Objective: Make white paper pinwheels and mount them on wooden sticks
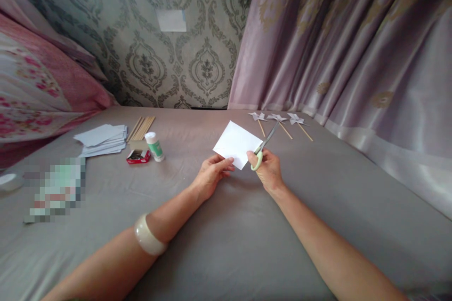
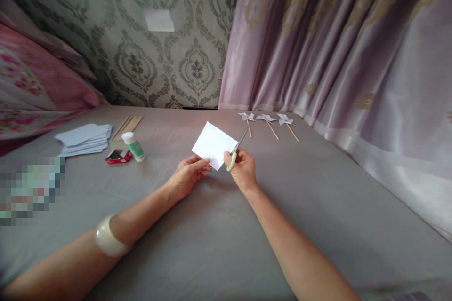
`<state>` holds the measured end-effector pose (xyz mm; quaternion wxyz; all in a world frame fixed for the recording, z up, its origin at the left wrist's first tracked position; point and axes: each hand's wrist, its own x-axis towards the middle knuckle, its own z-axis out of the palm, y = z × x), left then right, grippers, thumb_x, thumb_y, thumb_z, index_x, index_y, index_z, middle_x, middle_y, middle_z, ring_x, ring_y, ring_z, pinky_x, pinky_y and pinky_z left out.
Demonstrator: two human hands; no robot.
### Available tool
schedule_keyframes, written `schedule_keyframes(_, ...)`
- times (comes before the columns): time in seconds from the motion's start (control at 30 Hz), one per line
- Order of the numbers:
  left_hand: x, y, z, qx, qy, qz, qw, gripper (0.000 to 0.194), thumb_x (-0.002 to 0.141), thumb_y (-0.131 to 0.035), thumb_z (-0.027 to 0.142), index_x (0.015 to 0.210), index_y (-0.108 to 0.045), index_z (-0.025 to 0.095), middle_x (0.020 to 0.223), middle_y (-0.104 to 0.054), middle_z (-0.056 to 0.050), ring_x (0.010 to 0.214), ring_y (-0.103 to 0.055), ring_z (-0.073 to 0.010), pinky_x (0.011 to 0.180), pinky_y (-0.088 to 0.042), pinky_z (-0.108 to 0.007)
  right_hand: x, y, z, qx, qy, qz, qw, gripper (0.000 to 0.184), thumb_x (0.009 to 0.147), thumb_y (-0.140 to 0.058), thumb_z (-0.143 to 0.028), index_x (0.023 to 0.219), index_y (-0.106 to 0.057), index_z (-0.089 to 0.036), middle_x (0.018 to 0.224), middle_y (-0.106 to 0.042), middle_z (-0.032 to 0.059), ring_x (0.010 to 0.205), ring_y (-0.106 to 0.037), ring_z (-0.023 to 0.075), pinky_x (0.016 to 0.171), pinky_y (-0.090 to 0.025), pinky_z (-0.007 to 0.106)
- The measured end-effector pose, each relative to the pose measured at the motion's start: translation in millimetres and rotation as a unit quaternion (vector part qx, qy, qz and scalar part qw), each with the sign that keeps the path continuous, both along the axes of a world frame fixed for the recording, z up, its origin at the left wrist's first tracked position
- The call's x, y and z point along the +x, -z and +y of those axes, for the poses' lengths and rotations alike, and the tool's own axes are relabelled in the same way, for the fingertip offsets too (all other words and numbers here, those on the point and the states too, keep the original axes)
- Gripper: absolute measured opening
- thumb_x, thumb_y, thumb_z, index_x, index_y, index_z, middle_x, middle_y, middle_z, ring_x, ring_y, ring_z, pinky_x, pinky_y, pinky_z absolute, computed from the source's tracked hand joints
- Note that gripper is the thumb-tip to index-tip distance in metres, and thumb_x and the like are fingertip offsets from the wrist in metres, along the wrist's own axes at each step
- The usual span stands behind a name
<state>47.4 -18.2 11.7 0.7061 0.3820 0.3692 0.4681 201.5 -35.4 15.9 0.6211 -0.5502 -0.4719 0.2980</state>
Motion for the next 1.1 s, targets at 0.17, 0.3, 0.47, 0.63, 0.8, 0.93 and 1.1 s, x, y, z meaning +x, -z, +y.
schedule_keyframes(0.17,4.8,4.6,-2.6,0.013,-0.018,0.001,1.000,0.026,0.056,-0.082,0.029,0.064,-0.064,0.013,0.065,-0.064,-0.005,0.058,-0.058,-0.0112,0.052,-0.041,-0.021,-4.3,-0.8,-4.0,0.007,0.006,-0.014,1.000,0.039,0.064,-0.066,-0.055,0.061,-0.048,-0.021,0.054,-0.047,-0.0035,0.053,-0.039,0.0101,0.050,-0.035,0.025)
schedule_keyframes(0.3,0.3,2.1,4.8,0.025,-0.075,0.008,0.997,0.027,0.053,-0.082,0.029,0.063,-0.063,0.013,0.060,-0.062,-0.003,0.056,-0.057,-0.0103,0.052,-0.039,-0.020,-1.0,-2.0,-4.9,-0.043,-0.028,-0.015,0.999,0.046,0.067,-0.062,-0.064,0.065,-0.054,-0.019,0.059,-0.053,-0.0017,0.050,-0.040,0.0099,0.049,-0.033,0.025)
schedule_keyframes(0.47,-10.7,-12.6,15.5,0.061,-0.142,0.005,0.988,0.028,0.052,-0.081,0.030,0.061,-0.061,0.013,0.060,-0.062,-0.003,0.057,-0.056,-0.0093,0.052,-0.039,-0.019,-3.0,-5.4,-11.9,-0.171,-0.184,-0.095,0.963,0.063,0.073,-0.043,-0.078,0.072,-0.058,-0.017,0.065,-0.056,0.0000,0.049,-0.042,0.0094,0.048,-0.032,0.025)
schedule_keyframes(0.63,-13.8,-40.0,19.6,0.091,-0.159,0.007,0.983,0.025,0.052,-0.080,0.028,0.062,-0.062,0.013,0.062,-0.063,-0.003,0.059,-0.058,-0.0105,0.054,-0.041,-0.020,-15.1,-14.3,-25.6,-0.179,-0.308,-0.172,0.918,0.068,0.074,-0.036,-0.081,0.073,-0.057,-0.016,0.058,-0.046,-0.0030,0.052,-0.040,0.0103,0.049,-0.029,0.024)
schedule_keyframes(0.8,-7.9,-62.0,18.1,0.104,-0.159,0.027,0.981,0.019,0.053,-0.075,0.022,0.064,-0.063,0.013,0.063,-0.064,-0.004,0.059,-0.059,-0.0121,0.055,-0.042,-0.022,-14.7,-15.4,-25.4,-0.132,-0.316,-0.150,0.927,0.068,0.077,-0.036,-0.079,0.071,-0.058,-0.015,0.072,-0.057,0.0026,0.059,-0.042,0.0108,0.055,-0.033,0.025)
schedule_keyframes(0.93,2.5,-63.0,16.9,0.089,-0.162,0.018,0.983,0.017,0.054,-0.072,0.021,0.065,-0.062,0.013,0.064,-0.064,-0.003,0.058,-0.060,-0.0119,0.054,-0.042,-0.022,-13.3,-16.2,-23.0,-0.126,-0.306,-0.140,0.933,0.072,0.072,-0.037,-0.083,0.072,-0.060,-0.014,0.070,-0.058,0.0038,0.058,-0.042,0.0111,0.054,-0.033,0.025)
schedule_keyframes(1.1,15.8,-56.1,18.3,0.064,-0.162,-0.008,0.985,0.017,0.054,-0.071,0.018,0.064,-0.058,0.013,0.060,-0.061,-0.001,0.056,-0.060,-0.0112,0.054,-0.043,-0.021,-11.9,-18.3,-21.8,-0.114,-0.298,-0.124,0.940,0.070,0.070,-0.042,-0.083,0.066,-0.059,-0.015,0.065,-0.056,0.0024,0.056,-0.040,0.0102,0.054,-0.031,0.026)
